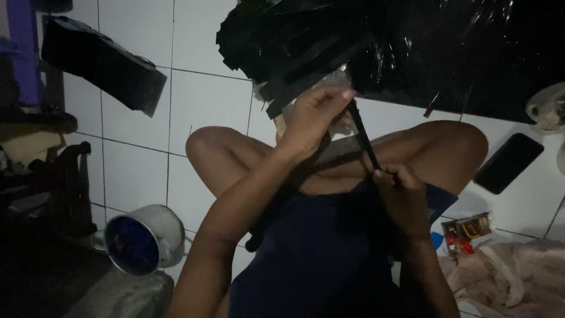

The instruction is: The person sits on the floor and uses a knife to cut a black sheet material into thin strips. They repeatedly position the sheet on a wooden block, slice a strip, and place the cut piece aside.

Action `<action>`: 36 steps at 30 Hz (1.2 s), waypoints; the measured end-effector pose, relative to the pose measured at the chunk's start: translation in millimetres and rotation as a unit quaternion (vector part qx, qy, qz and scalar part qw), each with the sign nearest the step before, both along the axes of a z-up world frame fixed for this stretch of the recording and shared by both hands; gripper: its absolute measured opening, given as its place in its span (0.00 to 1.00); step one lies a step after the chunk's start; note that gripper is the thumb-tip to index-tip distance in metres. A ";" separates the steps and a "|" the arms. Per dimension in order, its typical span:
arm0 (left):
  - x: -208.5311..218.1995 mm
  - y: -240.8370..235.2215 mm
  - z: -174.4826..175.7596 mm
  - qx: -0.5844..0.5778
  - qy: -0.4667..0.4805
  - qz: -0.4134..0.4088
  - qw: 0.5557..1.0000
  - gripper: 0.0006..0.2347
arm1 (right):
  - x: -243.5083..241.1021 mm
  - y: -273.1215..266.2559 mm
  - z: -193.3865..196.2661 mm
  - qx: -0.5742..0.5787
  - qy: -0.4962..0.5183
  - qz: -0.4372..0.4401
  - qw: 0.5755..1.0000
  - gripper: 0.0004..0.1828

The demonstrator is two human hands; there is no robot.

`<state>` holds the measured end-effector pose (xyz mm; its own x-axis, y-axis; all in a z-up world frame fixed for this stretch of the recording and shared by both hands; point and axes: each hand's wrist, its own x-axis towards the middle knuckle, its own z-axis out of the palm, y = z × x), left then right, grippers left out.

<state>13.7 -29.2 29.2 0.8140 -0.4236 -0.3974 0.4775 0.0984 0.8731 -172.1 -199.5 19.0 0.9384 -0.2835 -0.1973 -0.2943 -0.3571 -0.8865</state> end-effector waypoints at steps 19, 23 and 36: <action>18.4 43.1 13.3 0.244 -0.295 0.012 0.924 0.12 | 178.8 -63.4 -46.5 -0.263 -0.092 -0.040 0.960 0.24; 28.6 47.6 3.8 0.316 -0.459 0.014 0.830 0.11 | 196.0 -39.0 -47.0 -0.191 -0.160 0.089 0.964 0.19; 60.7 28.5 -8.5 0.442 -0.549 -0.037 0.708 0.15 | 223.2 6.4 0.4 -0.202 -0.193 0.176 0.944 0.20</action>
<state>74.4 -0.7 20.7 0.8267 -0.4620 0.3213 -0.5619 -0.7084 0.4272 51.1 -193.1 19.4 0.9685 0.0801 0.2359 0.2223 -0.7050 -0.6735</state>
